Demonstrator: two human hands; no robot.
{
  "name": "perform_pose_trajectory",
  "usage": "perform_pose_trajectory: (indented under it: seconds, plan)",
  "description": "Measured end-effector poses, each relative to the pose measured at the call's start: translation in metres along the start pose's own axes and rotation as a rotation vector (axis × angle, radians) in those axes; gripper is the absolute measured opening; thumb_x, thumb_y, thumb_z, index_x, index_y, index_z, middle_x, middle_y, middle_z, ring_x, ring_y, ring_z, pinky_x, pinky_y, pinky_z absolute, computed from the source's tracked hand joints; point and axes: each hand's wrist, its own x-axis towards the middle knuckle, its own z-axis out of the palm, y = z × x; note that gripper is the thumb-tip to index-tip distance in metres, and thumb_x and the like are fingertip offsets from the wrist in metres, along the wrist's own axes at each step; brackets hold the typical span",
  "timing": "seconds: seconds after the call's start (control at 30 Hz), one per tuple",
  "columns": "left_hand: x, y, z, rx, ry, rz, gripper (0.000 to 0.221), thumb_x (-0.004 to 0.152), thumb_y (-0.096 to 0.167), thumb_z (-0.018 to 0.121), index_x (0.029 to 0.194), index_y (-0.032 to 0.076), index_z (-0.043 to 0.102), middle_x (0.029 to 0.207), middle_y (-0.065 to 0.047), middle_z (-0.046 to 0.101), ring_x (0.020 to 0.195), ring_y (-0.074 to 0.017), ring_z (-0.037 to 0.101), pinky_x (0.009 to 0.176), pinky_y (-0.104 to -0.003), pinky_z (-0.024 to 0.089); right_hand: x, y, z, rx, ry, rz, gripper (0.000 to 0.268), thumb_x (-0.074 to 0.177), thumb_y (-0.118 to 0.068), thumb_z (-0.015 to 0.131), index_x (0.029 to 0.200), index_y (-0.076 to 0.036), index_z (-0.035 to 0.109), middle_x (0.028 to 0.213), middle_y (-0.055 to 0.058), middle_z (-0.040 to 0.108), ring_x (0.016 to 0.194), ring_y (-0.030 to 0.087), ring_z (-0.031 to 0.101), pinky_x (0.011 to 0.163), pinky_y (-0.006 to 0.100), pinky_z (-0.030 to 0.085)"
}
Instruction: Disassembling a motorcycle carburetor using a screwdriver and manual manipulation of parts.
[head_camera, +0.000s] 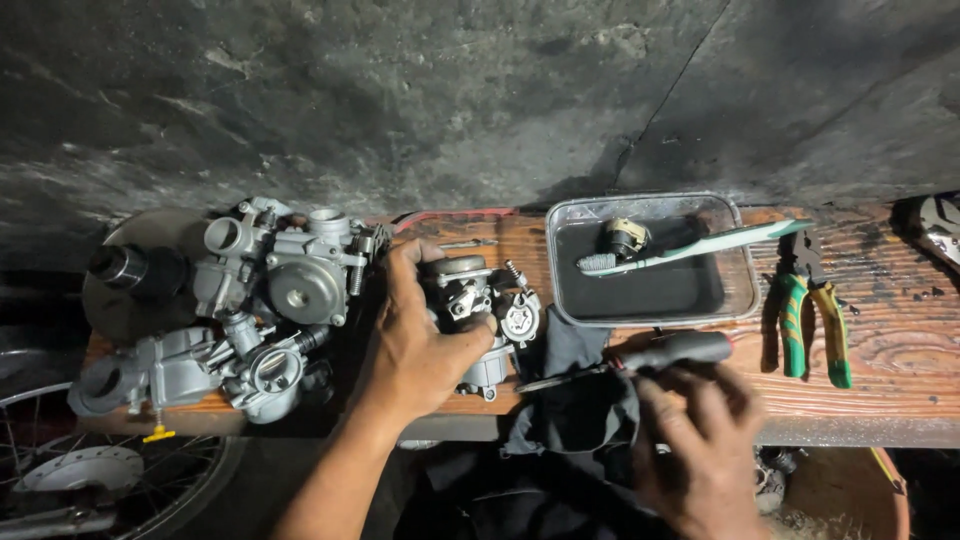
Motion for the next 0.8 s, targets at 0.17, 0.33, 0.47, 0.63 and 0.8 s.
perform_pose_trajectory:
  seconds: [0.17,0.33,0.47,0.63,0.8]
  plan:
    - [-0.004,0.005,0.002,0.022,0.050,0.094,0.068,0.067,0.023,0.081,0.122,0.017,0.042,0.103,-0.002,0.064,0.083,-0.0184,0.064,0.081,-0.034,0.053,-0.026,-0.014,0.032,-0.022,-0.086,-0.084,0.052,0.097,-0.042,0.052,0.144,-0.021,0.058,0.127,0.013,0.058,0.112,0.034,0.048,0.093,0.050,0.033]
    - [-0.005,0.006,0.005,-0.017,0.051,0.100,0.069,0.068,0.021,0.079,0.124,0.017,0.039,0.109,-0.003,0.062,0.090,-0.0182,0.063,0.083,-0.034,0.052,-0.013,-0.019,0.024,0.020,-0.125,-0.073,0.075,0.075,-0.054,0.066,0.142,-0.021,0.059,0.131,0.013,0.057,0.117,0.034,0.051,0.093,0.050,0.036]
    - [-0.006,0.008,0.004,-0.035,0.017,0.010,0.070,0.070,0.022,0.079,0.126,0.020,0.036,0.109,-0.003,0.063,0.084,-0.0180,0.067,0.079,-0.034,0.056,0.003,-0.012,-0.002,0.027,0.126,0.105,0.059,0.074,-0.026,0.074,0.130,-0.010,0.068,0.138,0.021,0.048,0.129,0.038,0.047,0.106,0.045,0.045]
    - [-0.007,0.004,0.008,0.019,0.089,0.133,0.068,0.068,0.024,0.077,0.125,0.016,0.040,0.112,-0.004,0.061,0.093,-0.0209,0.063,0.087,-0.035,0.050,0.005,0.019,-0.009,-0.115,0.057,0.146,0.072,0.079,-0.039,0.072,0.144,-0.012,0.061,0.146,0.027,0.051,0.135,0.043,0.051,0.112,0.058,0.043]
    - [-0.010,0.009,0.012,0.021,0.099,0.130,0.069,0.067,0.023,0.077,0.124,0.017,0.038,0.115,-0.003,0.060,0.092,-0.0215,0.064,0.084,-0.036,0.051,-0.005,0.014,-0.003,-0.071,-0.009,0.250,0.074,0.071,-0.033,0.079,0.141,-0.018,0.062,0.142,0.027,0.051,0.133,0.043,0.054,0.108,0.057,0.044]
